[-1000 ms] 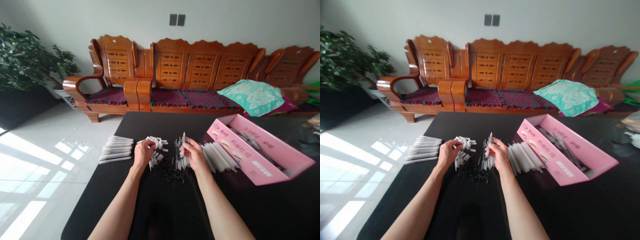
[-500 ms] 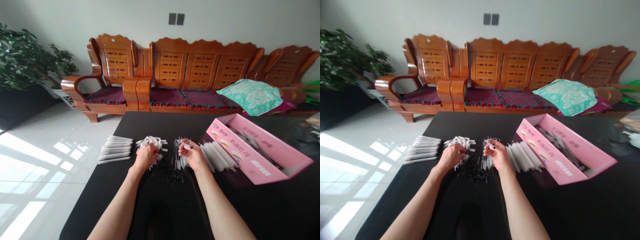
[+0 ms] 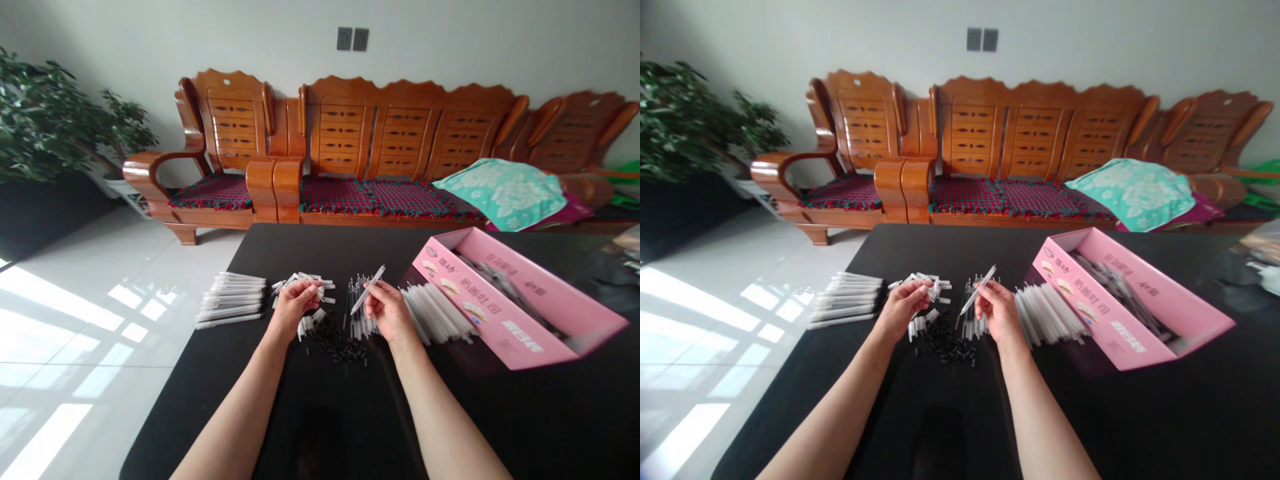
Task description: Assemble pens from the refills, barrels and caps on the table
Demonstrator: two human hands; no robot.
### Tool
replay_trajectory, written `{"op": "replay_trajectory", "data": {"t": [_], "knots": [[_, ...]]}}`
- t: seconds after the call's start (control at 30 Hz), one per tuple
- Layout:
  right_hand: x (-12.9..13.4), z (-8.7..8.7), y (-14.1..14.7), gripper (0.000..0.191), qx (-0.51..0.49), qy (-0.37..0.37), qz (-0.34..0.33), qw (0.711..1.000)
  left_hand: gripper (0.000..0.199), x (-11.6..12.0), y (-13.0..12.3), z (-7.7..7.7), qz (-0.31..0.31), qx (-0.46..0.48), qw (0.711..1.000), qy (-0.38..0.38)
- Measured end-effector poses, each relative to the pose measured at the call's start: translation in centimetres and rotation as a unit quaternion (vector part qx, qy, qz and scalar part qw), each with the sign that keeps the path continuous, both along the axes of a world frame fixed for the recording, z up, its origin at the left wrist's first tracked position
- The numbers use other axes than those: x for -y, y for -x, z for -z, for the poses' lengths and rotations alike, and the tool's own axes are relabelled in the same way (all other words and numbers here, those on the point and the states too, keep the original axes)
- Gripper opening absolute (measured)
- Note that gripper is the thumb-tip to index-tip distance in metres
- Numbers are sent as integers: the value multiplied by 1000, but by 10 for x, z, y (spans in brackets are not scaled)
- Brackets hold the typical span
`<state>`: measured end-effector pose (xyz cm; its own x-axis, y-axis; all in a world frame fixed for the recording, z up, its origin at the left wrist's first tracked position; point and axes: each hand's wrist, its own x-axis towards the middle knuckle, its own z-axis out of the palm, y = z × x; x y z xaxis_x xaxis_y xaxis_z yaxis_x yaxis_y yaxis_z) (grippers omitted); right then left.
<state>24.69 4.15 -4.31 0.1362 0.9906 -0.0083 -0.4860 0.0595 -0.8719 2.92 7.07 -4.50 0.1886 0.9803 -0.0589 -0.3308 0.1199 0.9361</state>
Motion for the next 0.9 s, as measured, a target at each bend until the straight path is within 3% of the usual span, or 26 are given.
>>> {"op": "replay_trajectory", "data": {"t": [0.17,0.9], "knots": [[2,0,4,19,19,-21,-13,1000,34,2,-6,3,23,56,997,49],[3,2,7,16,47,-16,-31,998,41,11,-18,4,66,-8,996,59]]}}
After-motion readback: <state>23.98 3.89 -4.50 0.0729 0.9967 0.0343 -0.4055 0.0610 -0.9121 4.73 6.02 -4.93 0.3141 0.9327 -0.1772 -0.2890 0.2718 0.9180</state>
